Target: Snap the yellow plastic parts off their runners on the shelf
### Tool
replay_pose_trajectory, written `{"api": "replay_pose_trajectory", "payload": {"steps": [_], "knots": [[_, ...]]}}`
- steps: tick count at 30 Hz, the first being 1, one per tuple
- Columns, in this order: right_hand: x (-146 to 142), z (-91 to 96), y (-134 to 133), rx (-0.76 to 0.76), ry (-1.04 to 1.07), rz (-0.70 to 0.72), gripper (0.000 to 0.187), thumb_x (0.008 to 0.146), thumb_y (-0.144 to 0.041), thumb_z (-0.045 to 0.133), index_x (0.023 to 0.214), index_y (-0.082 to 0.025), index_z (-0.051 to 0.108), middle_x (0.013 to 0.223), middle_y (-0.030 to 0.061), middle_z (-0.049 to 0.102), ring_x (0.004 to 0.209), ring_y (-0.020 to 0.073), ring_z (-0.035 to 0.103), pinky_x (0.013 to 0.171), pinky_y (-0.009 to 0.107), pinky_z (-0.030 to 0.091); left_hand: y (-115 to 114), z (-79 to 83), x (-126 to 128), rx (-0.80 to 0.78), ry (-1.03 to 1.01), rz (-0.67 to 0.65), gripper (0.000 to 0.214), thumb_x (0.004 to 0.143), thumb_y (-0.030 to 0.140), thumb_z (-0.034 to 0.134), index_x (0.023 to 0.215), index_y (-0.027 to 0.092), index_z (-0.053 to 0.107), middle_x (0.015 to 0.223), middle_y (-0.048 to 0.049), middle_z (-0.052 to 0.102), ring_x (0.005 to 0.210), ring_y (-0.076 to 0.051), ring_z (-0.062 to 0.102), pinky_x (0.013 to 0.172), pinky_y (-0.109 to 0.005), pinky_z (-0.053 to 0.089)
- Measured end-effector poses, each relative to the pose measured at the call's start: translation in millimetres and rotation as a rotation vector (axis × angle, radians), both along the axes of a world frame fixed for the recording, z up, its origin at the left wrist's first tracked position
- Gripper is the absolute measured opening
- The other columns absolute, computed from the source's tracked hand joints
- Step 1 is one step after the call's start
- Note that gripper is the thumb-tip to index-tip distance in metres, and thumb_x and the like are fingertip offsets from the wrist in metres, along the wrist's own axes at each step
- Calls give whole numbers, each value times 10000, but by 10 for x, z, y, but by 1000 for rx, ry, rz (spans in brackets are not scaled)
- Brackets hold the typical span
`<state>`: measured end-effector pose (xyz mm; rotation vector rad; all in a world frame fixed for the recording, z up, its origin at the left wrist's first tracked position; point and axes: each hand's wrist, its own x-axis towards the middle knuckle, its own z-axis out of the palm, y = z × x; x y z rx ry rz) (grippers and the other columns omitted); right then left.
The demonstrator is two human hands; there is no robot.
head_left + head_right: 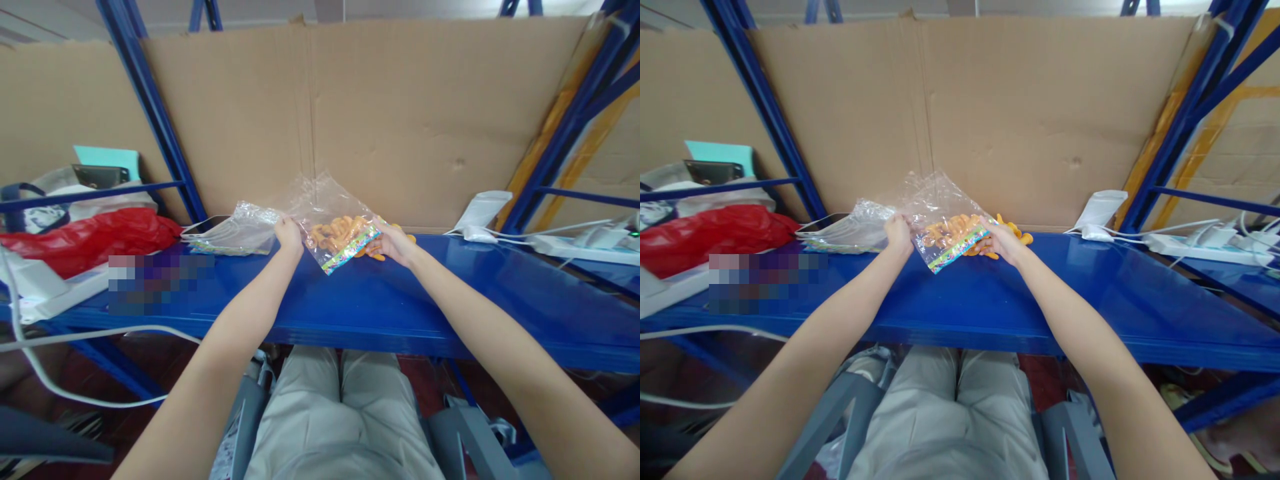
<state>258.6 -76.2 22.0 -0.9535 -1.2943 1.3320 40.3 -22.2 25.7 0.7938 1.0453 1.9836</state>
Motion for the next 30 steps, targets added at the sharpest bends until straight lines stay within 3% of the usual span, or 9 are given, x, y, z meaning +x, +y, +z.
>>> {"api": "replay_pose_trajectory", "payload": {"steps": [6,10,13,22,27,30], "knots": [[-89,-78,-13,54,-52,7,257,801,-358,778,711,-182,613,578,16,655,498,126,622,479,218,527,-100,59,22,-55,-24,-112,262,953,162,305,755,207,470,588,28,602,462,-112,581,515,-211,458],[-90,-98,20,102,-52,-58,218,722,-249,837,734,-178,631,590,5,665,471,112,600,464,221,530,-43,68,-51,-134,-9,-97,242,886,112,424,663,195,470,511,54,483,423,-89,499,494,-185,430],[-84,-102,32,120,-70,-56,250,706,-280,851,698,-176,625,574,7,661,472,116,607,452,217,528,8,71,-133,-158,-42,-89,237,869,99,450,652,193,466,475,71,406,401,-78,447,474,-174,429],[-31,-98,70,86,-54,-141,374,772,-355,809,570,-174,553,446,8,572,393,101,540,422,204,501,14,71,-197,-148,-26,-109,262,961,193,399,711,195,475,495,59,473,381,-68,445,443,-162,374],[-23,-117,127,126,-79,-225,472,750,-372,810,473,-183,477,358,-24,484,337,73,462,387,172,443,31,68,-188,-105,-16,-242,175,923,229,471,759,198,527,585,31,581,424,-80,500,464,-183,415],[-44,-105,115,128,-82,-221,486,742,-343,810,442,-182,463,337,-20,471,327,71,457,380,162,429,62,58,-204,-70,-49,-186,129,878,177,483,761,205,531,572,40,567,450,-89,532,476,-188,429]]}}
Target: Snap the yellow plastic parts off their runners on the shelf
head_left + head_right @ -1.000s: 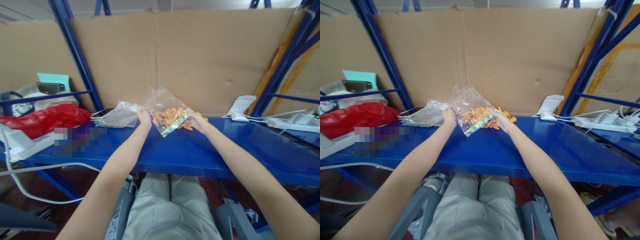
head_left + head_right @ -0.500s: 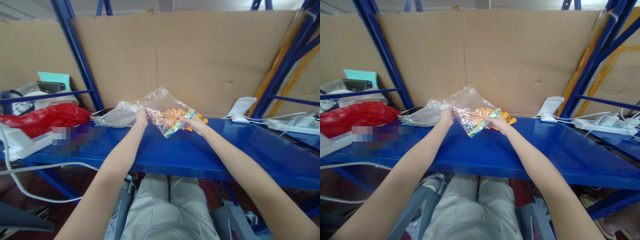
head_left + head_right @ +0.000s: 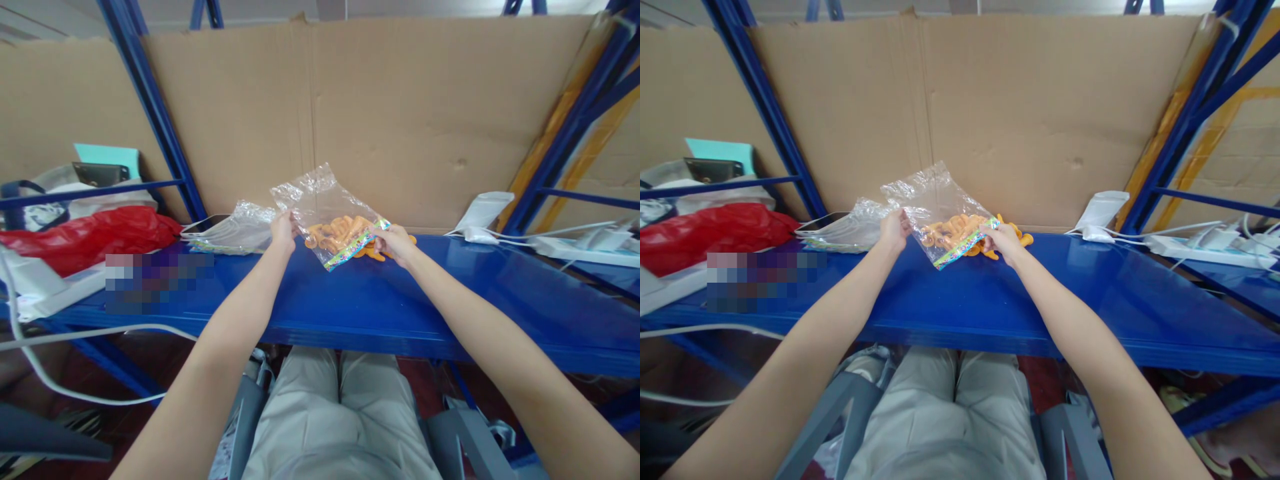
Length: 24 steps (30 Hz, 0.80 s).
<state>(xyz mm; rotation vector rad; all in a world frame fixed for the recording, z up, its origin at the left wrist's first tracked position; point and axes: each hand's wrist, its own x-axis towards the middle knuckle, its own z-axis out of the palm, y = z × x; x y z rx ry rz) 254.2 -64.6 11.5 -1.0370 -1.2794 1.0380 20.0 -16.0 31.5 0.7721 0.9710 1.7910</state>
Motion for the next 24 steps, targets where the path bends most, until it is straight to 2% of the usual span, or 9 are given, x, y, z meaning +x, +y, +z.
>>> {"api": "replay_pose_trajectory", "payload": {"steps": [4,6,9,12,14,16,20,24], "knots": [[-29,27,-43,3,21,23,415,760,-277,787,472,-173,507,370,-9,515,326,74,475,386,163,437,49,-7,-52,2,-27,42,141,898,264,522,765,218,518,628,32,595,502,-96,575,532,-198,461],[-24,40,-59,-5,40,3,376,778,-248,769,503,-166,526,398,-7,542,331,74,485,388,164,439,48,1,-62,-8,-15,0,169,923,333,514,794,224,519,656,21,613,524,-107,589,534,-201,462],[3,62,-67,-4,85,-57,341,821,-210,727,545,-165,532,421,-17,559,336,67,492,395,157,440,2,15,-30,-5,13,-131,209,938,383,483,824,216,539,669,0,626,522,-125,590,511,-220,467],[23,77,-65,2,128,-115,325,873,-195,668,576,-167,539,425,-29,560,331,62,488,400,153,440,-70,17,44,9,125,-259,112,891,264,539,812,187,562,682,-12,643,509,-113,588,483,-208,457],[18,74,-63,-2,139,-123,308,881,-210,664,598,-169,550,431,-30,564,332,65,489,398,158,438,-109,14,90,10,200,-275,60,828,142,575,779,174,563,646,3,625,497,-96,579,476,-184,444],[3,61,-64,-9,137,-108,292,865,-241,692,615,-171,559,441,-25,573,334,71,493,395,166,437,-129,13,116,16,238,-247,112,777,71,590,734,168,554,597,23,587,486,-82,563,481,-170,437],[-35,27,-76,-17,107,-54,274,829,-283,741,638,-167,583,476,-4,607,351,81,515,400,180,450,-106,60,103,6,254,-150,152,739,44,603,703,172,530,574,34,558,492,-86,549,513,-185,447],[-48,14,-92,-9,90,-25,196,827,-273,740,694,-165,646,502,-12,624,356,81,533,394,176,449,0,227,15,20,243,28,231,716,-10,548,743,208,479,568,64,514,478,-92,511,532,-195,445]]}}
